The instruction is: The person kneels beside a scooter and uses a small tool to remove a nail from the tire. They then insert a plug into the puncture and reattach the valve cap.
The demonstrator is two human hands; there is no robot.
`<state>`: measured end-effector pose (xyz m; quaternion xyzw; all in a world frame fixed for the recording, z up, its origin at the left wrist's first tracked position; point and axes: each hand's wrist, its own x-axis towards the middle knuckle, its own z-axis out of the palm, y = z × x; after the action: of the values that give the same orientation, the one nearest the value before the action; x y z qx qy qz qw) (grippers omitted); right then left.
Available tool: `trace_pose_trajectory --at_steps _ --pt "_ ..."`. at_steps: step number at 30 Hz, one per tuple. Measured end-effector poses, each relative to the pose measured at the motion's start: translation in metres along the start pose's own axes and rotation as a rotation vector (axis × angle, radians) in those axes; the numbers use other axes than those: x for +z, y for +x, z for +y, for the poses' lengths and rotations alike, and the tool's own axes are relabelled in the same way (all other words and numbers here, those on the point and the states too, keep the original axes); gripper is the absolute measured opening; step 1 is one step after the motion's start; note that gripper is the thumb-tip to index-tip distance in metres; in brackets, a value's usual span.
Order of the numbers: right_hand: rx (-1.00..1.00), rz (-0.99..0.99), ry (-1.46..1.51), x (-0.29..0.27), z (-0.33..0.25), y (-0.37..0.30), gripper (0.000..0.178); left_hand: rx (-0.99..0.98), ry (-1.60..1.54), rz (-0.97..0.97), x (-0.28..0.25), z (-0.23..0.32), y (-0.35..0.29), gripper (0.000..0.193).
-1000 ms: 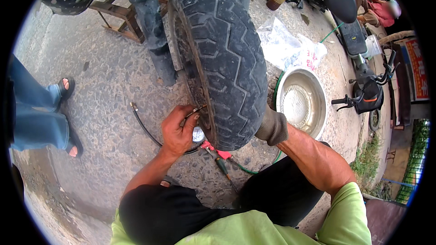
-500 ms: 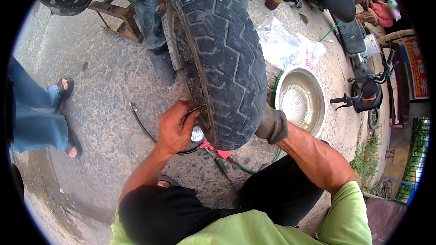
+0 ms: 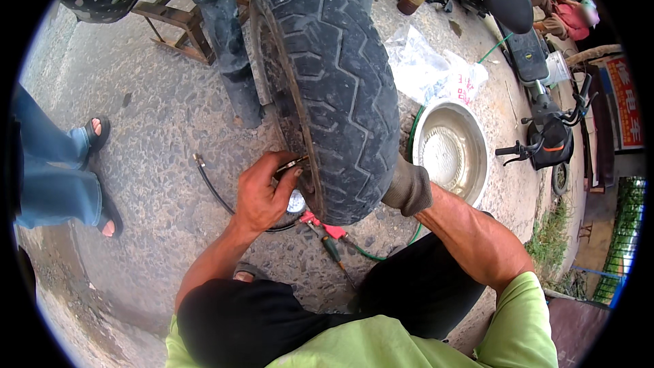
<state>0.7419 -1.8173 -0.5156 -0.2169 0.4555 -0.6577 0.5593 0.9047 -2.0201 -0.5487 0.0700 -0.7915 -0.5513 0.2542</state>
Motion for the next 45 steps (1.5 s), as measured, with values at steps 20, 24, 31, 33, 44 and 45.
trace_pose_trajectory --at_steps 20,24,31,33,44,45 --pt "0.016 0.134 -0.115 0.025 -0.015 0.007 0.039 -0.421 -0.534 0.063 0.02 -0.001 -0.015 0.015" --pt "-0.001 0.139 -0.178 0.03 -0.015 0.011 0.039 -0.449 -0.454 0.05 0.013 0.003 -0.011 0.015" --pt "0.052 0.089 0.011 0.004 -0.003 -0.003 0.045 -0.026 0.185 -0.006 0.002 0.007 0.004 0.009" --pt "-0.025 0.13 -0.099 0.011 0.002 0.004 0.041 -0.05 0.269 -0.006 0.0 0.006 -0.001 0.01" --pt "0.023 0.103 -0.008 0.019 -0.006 0.006 0.044 -0.23 -0.136 0.019 0.006 0.009 -0.002 0.01" --pt "0.014 0.139 -0.066 0.021 -0.007 0.006 0.042 -0.18 -0.107 0.016 0.005 0.009 -0.001 0.011"
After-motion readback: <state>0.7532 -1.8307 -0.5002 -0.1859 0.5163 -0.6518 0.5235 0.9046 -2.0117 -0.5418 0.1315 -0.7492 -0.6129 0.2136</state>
